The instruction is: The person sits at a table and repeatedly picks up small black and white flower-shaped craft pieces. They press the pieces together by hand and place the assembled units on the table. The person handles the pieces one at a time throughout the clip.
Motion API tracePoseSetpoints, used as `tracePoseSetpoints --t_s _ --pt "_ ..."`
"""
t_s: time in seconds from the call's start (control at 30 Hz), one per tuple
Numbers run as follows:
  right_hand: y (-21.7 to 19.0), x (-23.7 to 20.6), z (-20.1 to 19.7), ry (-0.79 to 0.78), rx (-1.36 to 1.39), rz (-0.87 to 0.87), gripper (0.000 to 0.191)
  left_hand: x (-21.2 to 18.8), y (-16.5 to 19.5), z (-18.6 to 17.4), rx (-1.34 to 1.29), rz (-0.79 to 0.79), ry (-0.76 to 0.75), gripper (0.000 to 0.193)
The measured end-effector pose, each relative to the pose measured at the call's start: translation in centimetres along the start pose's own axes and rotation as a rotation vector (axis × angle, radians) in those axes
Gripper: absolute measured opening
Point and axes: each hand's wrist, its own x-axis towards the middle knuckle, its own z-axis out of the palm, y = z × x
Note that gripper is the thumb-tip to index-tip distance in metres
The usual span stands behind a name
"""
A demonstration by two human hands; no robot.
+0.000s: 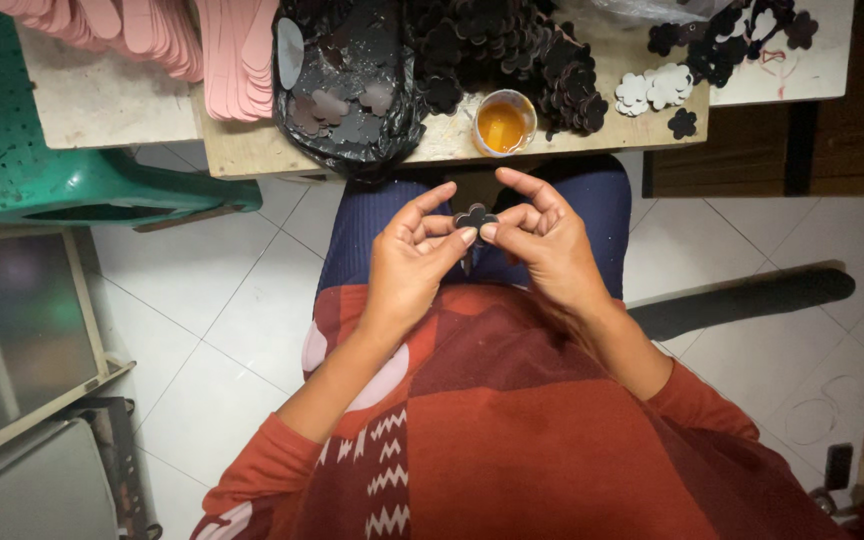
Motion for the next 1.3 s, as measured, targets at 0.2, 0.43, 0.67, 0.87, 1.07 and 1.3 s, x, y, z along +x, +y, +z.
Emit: tracePoseSetpoints --t_s 0.2,0.43,0.67,0.87,1.07,1.3 --pt "-0.6 -0.5 0.1 -0.043 0.022 0.013 0.067 -0.1 -0.1 -0.2 0.066 -0.01 0.004 0.053" --pt "-0.4 -0.2 -0.2 -0.056 -0.074 -0.029 0.064 -0.1 -0.2 0.3 0.092 -0.059 -0.039 0.052" --pt "-0.1 -0.1 -0.9 -0.051 -0.089 -0.054 0.067 0.1 -0.3 0.4 0.138 -0.061 -0.057 0.049" --pt "0.4 0.2 -1.4 -0.019 0.004 -0.055 0.07 0.7 -0.6 0.6 0.091 -0.064 -0.081 0.049" --pt "0.4 0.1 -2.2 -0.04 -0.007 -0.082 0.071 1.1 -1.2 1.2 0.171 -0.043 -0.023 0.035" --pt "0.7 0.0 -2.9 -0.013 0.011 -0.045 0.075 2.0 -2.0 2.4 0.184 0.02 0.011 0.033"
